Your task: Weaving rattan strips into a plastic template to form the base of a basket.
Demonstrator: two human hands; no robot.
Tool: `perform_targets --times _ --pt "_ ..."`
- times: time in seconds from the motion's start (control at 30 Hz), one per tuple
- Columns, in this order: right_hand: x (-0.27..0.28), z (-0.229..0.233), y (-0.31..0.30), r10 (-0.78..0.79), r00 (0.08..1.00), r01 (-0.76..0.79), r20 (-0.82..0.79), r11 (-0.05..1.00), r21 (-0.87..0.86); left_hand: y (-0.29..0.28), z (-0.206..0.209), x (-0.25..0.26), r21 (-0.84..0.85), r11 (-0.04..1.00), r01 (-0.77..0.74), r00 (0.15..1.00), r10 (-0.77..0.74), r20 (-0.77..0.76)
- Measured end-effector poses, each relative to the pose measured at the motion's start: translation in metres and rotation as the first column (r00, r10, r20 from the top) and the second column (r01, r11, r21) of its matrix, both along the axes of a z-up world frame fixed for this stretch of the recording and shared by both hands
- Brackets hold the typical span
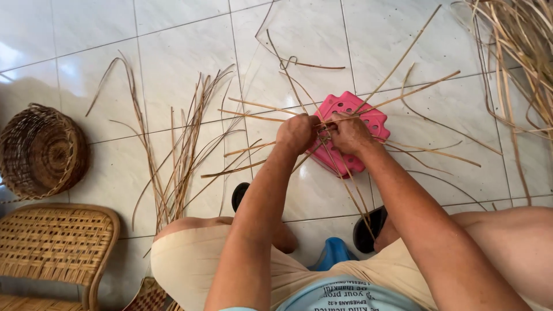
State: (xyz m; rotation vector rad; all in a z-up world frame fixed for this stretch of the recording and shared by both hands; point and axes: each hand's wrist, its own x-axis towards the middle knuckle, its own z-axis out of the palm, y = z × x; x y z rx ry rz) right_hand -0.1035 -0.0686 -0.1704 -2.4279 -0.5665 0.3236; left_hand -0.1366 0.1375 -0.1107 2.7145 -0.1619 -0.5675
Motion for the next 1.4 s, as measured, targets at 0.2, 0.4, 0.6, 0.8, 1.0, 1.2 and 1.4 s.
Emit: perform_targets --times 0.2,0.4,0.6,0.8,1.0,1.2,1.4 --pt "-0.009 0.029 0.007 -0.022 0.999 0.022 -0.031 1.000 0.000 0.007 0.022 -0.001 -0.144 0.989 -0.043 0.999 0.042 -0.015" --pt "-0.025 0.047 0.013 -0.038 0.998 0.037 0.050 0.999 0.022 0.006 -0.006 0.006 -0.017 0.998 0.067 0.989 -0.064 0.130" --pt "-0.023 0.033 0.013 -0.051 0.998 0.052 0.034 0.999 0.000 0.005 -0.045 0.020 0.010 0.987 0.158 0.971 -0.157 0.181" --pt "-0.024 0.027 0.012 -0.058 0.997 0.056 0.046 0.998 0.034 0.006 -0.047 0.017 0.022 0.981 0.195 0.960 -0.195 0.199" --pt "-0.024 0.025 0.013 -0.073 0.996 0.072 0.052 0.997 0.024 0.003 -0.040 0.016 0.016 0.982 0.188 0.972 -0.189 0.141" --pt "-0.021 0.030 0.011 -0.078 0.997 0.078 0.002 0.997 0.006 0.001 0.010 0.007 -0.048 0.999 -0.007 0.999 0.010 0.050" --pt "-0.025 0.037 0.012 -0.100 0.995 0.098 0.017 0.993 0.072 0.019 0.021 0.014 -0.244 0.883 -0.401 0.910 0.352 -0.221"
